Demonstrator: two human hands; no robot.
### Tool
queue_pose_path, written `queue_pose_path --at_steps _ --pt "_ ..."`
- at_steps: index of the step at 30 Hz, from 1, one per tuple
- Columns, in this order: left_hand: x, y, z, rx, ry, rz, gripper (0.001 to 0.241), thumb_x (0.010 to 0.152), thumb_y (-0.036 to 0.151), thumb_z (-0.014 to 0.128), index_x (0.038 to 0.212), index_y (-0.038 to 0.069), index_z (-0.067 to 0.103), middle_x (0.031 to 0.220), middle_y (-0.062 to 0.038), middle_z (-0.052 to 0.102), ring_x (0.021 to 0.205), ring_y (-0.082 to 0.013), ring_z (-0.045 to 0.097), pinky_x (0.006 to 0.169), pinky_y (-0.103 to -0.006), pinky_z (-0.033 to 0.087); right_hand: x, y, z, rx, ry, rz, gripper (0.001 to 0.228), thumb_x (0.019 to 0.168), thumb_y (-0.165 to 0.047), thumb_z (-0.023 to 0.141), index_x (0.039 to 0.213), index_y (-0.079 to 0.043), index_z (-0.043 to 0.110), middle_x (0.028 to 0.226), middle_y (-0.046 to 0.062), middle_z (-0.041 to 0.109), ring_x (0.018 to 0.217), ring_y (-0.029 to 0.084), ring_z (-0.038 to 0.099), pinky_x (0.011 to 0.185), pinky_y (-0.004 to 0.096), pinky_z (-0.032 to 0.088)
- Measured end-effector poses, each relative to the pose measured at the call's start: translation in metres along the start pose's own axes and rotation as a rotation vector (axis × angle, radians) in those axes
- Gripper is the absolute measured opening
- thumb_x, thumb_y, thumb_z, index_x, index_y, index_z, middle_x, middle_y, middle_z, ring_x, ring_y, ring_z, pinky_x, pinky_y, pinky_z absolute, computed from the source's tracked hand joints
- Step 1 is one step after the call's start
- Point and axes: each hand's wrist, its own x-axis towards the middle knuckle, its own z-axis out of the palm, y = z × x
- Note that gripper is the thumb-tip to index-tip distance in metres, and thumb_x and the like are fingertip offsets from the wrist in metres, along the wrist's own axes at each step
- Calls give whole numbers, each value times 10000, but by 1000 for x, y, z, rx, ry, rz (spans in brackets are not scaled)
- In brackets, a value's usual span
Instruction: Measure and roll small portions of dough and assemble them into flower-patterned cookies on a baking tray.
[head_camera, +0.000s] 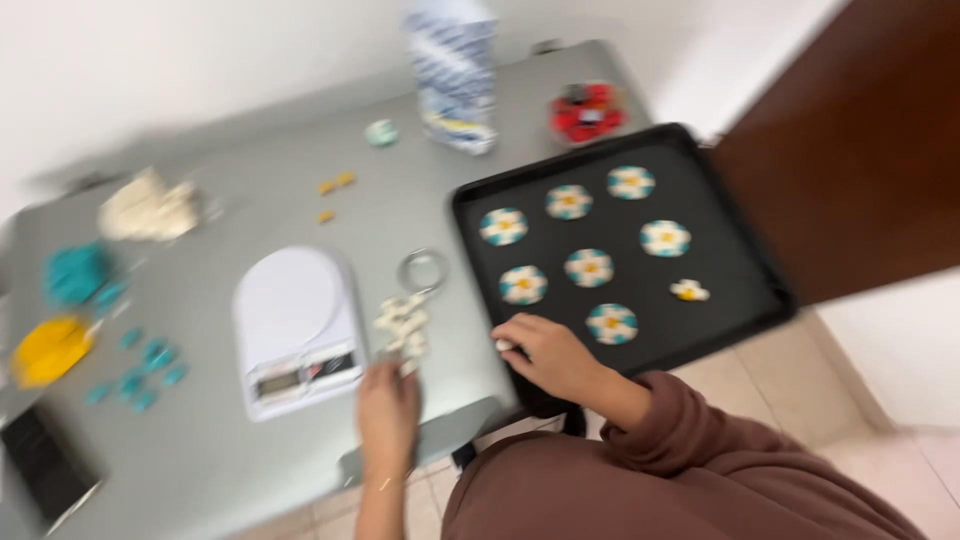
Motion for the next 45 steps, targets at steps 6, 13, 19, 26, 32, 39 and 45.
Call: queue_pose_path --at_steps 6,13,19,26,32,39,45 --pt "5 109 23 -246 -288 117 174 884 145 707 1045 77 706 1037 -105 683 884 -293 701 756 -401 582 -106 89 -113 -14 344 442 232 787 -18 762 1012 -61 728 1035 58 691 793 198 712 704 305 576" --pt "19 244 178 -331 -428 678 120 895 85 707 1010 83 673 988 -82 637 954 -323 660 772 -437 551 -147 147 -133 -76 348 450 292 757 5 794 1035 -45 718 955 52 724 863 212 713 743 298 582" --pt "30 262 250 -172 -478 690 207 847 8 679 1038 88 680 992 -109 635 958 -338 666 791 -434 568 -145 170 -130 9 357 422 255 779 17 774 1015 -43 699 996 47 692 870 205 729 747 283 600" --pt "31 271 252 -168 -529 611 276 822 -74 662 1052 63 595 1021 -148 648 978 -395 675 781 -475 571 -145 181 -132 -28 353 321 179 762 -11 809 920 -54 737 1021 46 659 859 226 690 731 323 565" --pt "32 281 240 -285 -592 452 333 776 -34 723 1050 43 551 1047 -168 652 908 -430 679 728 -487 580 -148 191 -133 -149 368 191 169 750 -45 804 903 -71 738 1005 26 711 909 245 669 784 343 549" --pt "33 273 256 -235 -551 560 218 845 21 735 1048 54 660 1041 -144 665 903 -400 687 756 -474 570 -148 188 -144 -96 306 253 230 772 -78 805 994 -58 748 994 53 746 918 244 693 791 347 566" --pt "34 275 247 -235 -582 515 273 817 0 744 1074 60 677 1054 -151 688 916 -398 691 773 -461 578 -140 188 -143 -35 321 251 365 852 -33 732 1214 -55 692 1167 106 723 1027 278 702 848 355 578"
